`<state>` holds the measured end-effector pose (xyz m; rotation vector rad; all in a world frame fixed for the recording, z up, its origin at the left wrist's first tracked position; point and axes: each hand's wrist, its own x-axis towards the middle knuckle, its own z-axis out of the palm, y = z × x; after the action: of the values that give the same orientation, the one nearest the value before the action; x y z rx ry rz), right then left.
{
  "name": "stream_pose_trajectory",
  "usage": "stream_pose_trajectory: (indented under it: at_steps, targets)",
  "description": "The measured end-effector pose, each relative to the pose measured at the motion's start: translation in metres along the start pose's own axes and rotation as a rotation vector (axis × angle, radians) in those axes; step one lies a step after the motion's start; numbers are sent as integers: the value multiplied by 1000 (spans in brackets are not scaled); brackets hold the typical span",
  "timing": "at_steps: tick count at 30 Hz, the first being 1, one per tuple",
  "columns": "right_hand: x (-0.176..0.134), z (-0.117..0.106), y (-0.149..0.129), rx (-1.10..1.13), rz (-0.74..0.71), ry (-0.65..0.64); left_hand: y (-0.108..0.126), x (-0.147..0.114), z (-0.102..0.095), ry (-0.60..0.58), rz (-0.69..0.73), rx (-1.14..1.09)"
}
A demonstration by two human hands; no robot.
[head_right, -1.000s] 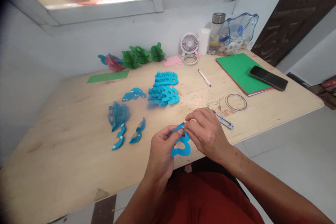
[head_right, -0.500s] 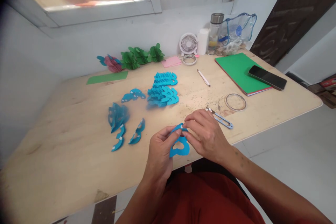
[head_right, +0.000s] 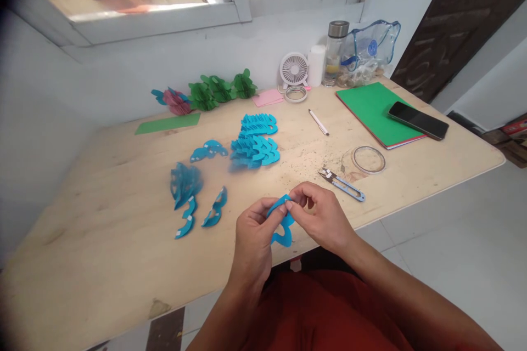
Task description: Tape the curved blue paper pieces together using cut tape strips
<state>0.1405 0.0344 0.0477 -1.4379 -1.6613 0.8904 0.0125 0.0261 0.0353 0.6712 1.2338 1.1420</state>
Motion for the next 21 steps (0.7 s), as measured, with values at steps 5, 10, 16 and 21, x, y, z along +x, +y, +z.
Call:
stream_pose_trajectory:
  at_steps: [5,10,16,21]
  targets:
    - [2,2,0,1,13,0,-2,1,1,-2,62,66]
    - [4,2,2,-22,14,6,-3,2,1,-7,62,98]
    - [4,4,5,-24,39,3,-4,4,2,8,38,67]
    - [3,5,7,12,36,0,-4,4,2,18,15,37]
